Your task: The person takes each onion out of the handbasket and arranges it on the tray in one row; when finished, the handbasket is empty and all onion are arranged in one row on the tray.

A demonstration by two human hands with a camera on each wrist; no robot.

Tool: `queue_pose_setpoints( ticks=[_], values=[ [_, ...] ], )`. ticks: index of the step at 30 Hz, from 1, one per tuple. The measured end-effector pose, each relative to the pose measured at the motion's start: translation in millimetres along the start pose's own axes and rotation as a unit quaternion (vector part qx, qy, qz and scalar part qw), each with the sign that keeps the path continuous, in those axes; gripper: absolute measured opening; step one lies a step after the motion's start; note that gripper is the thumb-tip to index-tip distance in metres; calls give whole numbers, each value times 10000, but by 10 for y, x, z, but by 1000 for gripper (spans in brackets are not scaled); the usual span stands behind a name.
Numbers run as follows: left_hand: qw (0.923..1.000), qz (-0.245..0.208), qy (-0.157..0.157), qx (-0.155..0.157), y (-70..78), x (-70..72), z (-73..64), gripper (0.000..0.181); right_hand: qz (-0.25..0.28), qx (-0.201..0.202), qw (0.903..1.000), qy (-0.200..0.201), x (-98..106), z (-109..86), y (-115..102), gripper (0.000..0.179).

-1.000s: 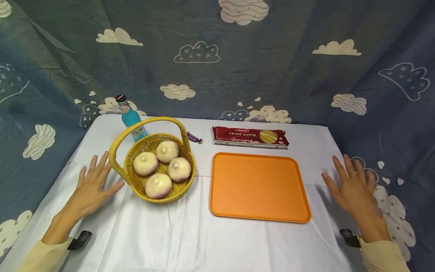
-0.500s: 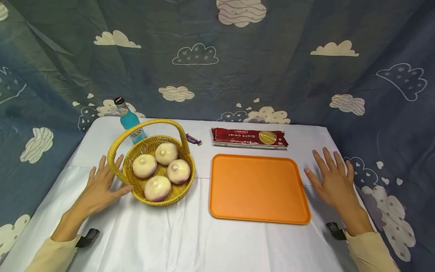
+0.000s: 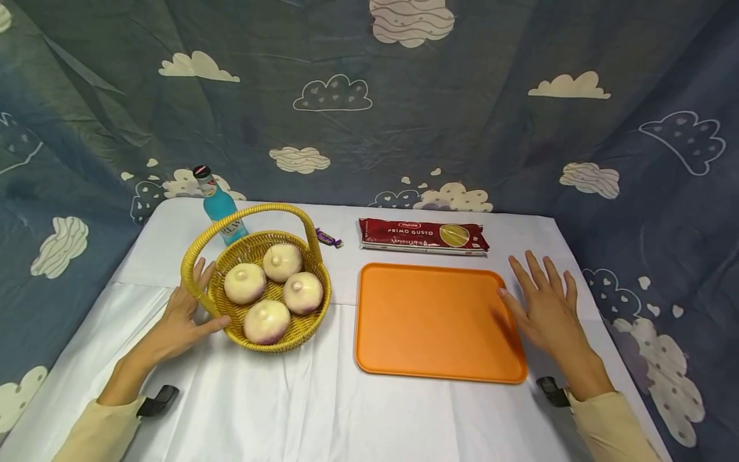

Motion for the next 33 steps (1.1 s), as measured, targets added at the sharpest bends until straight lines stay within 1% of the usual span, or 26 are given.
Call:
queue_pose_setpoints(
  ticks=[2, 4, 6, 8, 11, 13, 18, 21, 23, 29, 33],
  values=[
    [9999, -130, -47, -16, 2, -8, 15, 109, 17, -9, 10000, -42, -11, 16, -35, 75],
    [9995, -305, -47, -94, 5, -19, 32, 112, 37, -1, 10000, -35, -25, 34, -68, 75],
    [9975, -638, -10, -304, 13, -37, 63, 118, 31, 34, 10000, -16, -44, 54, -98, 74],
    [9931, -1052, -79, -521, 28, -58, 89, 124, 18, 66, 10000, -11, -65, 75, -134, 73],
    [9828, -1669, -263, -740, 46, -90, 124, 133, -14, 128, 9999, -14, -98, 109, -191, 73],
    [9777, -1932, -440, -698, 50, -104, 128, 136, 5, 174, 9998, -8, -114, 130, -230, 74],
    [9677, -2365, -687, -536, 45, -127, 132, 139, 76, 288, 9996, -3, -141, 177, -326, 73],
    [9624, -2569, -716, -526, 43, -137, 145, 137, 95, 343, 9994, -20, -141, 200, -387, 72],
    [9609, -2622, -701, -543, 45, -139, 153, 136, 131, 416, 9990, -2, -137, 218, -429, 71],
    [9667, -2450, -524, -519, 26, -157, 188, 138, 230, 569, 9981, 34, -129, 276, -559, 70],
    [9667, -2442, -566, -508, 20, -165, 201, 140, 336, 718, 9968, 65, -147, 327, -677, 70]
  ],
)
Point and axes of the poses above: each hand's wrist, its own z-axis towards the middle knuckle, its own x-axis out of the back of the hand, y = z × x, the point moved 2 cm from there along z, towards the middle knuckle, and after that the axes turned 7 degrees about x, right-handed, at the moved point
